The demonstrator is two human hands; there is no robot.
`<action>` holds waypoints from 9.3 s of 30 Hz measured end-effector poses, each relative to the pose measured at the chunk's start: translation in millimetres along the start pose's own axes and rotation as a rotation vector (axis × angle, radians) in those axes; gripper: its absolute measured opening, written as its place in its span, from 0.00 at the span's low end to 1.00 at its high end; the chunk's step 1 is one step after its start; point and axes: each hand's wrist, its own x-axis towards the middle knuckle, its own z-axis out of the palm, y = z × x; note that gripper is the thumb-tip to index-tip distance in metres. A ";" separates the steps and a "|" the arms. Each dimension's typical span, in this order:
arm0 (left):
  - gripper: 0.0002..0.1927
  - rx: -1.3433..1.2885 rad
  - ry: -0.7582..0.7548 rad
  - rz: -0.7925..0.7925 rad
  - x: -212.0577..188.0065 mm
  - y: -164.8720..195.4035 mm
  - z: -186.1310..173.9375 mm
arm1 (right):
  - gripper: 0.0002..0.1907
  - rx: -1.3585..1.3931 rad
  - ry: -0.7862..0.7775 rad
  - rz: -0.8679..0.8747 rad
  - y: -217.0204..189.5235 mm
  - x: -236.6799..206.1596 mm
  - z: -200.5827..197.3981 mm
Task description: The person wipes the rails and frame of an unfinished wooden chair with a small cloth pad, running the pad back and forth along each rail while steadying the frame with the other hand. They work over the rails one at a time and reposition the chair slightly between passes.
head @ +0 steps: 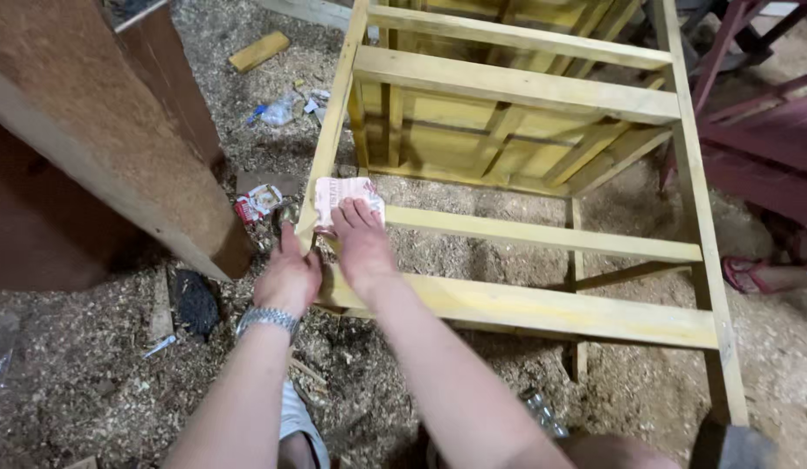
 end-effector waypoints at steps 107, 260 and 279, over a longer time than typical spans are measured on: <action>0.30 0.482 -0.036 0.557 -69.9 88.2 87.9 | 0.38 -0.091 -0.171 0.389 131.7 -158.3 -8.0; 0.35 0.618 -0.211 0.782 -170.2 259.5 236.8 | 0.29 0.024 0.151 0.482 503.0 -301.5 -73.8; 0.39 0.593 -0.255 0.769 -163.0 258.2 245.2 | 0.52 -0.174 -0.174 0.741 454.6 -294.6 -76.5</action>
